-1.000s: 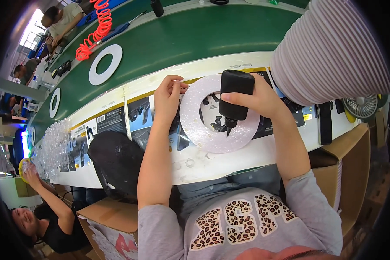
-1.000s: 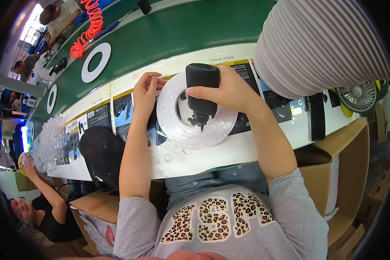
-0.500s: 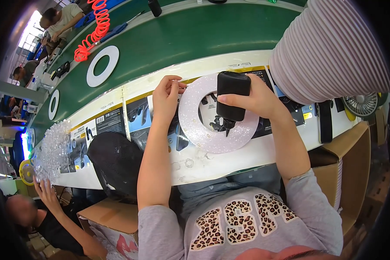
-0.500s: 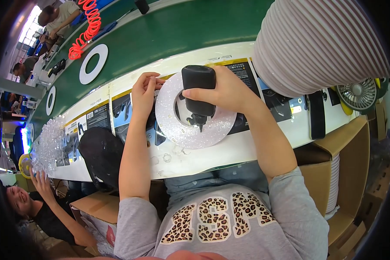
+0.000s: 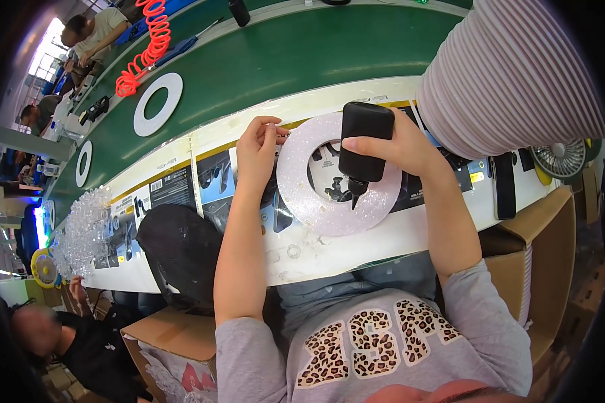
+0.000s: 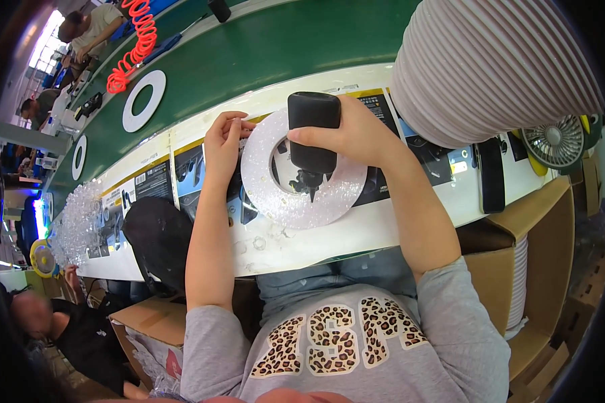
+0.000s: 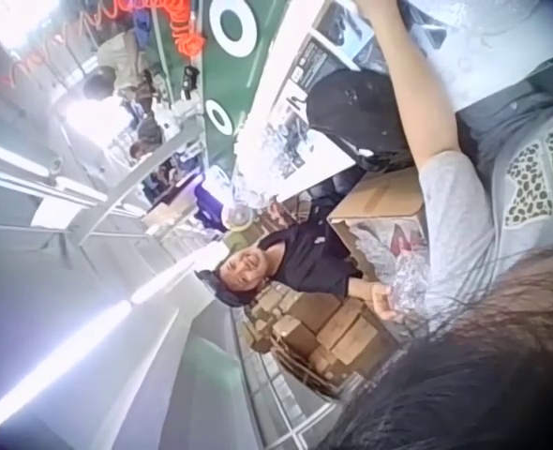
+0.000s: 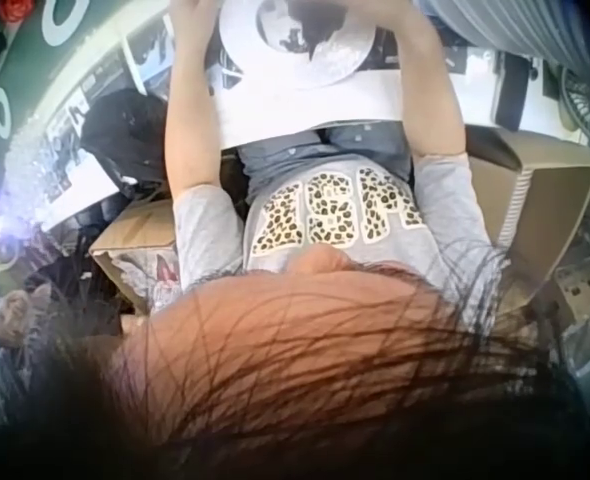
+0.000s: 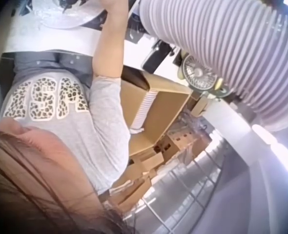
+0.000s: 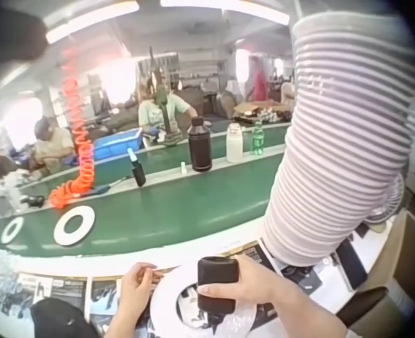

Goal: Applying adhesive to white circular lighting fixture components using a squeeze bottle on a factory assembly line.

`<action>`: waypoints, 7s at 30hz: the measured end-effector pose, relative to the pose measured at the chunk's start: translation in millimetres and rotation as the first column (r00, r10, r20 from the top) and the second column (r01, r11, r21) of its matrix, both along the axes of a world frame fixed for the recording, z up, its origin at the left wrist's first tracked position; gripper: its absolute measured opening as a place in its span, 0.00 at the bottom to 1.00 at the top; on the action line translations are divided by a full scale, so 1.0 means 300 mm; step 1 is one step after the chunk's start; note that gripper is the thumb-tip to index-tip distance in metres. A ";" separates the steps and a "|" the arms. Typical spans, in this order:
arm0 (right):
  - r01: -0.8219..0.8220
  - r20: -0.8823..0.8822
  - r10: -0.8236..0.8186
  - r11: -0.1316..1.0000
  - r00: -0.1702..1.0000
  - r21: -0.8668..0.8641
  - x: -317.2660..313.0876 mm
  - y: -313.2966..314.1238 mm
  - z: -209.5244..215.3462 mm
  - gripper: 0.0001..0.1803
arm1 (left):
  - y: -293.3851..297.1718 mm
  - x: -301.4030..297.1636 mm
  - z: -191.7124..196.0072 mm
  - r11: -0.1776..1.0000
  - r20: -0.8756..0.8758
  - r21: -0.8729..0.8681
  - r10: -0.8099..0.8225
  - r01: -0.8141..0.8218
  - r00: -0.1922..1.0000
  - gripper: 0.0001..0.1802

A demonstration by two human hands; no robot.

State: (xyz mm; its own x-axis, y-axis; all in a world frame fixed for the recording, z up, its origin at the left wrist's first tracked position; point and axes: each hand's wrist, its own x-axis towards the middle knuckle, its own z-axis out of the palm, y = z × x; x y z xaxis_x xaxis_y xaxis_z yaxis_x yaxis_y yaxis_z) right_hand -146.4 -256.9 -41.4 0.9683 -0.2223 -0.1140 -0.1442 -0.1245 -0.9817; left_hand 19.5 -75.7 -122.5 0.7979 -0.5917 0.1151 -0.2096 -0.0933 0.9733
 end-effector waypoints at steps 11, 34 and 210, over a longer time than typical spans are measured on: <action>0.262 0.181 -0.257 0.965 0.949 -0.003 -0.136 0.015 0.055 0.17 | -0.008 0.000 -0.018 1.000 0.000 -0.017 -0.019 0.019 1.000 0.08; 0.534 0.434 -0.516 0.841 0.739 0.090 -0.359 0.106 -0.120 0.07 | -0.018 0.003 -0.005 0.999 0.020 0.028 0.018 -0.018 1.000 0.09; 0.542 0.364 -0.484 0.837 0.796 -0.070 -0.440 0.168 -0.233 0.33 | -0.020 0.010 -0.037 0.995 0.076 0.043 0.082 -0.086 0.994 0.08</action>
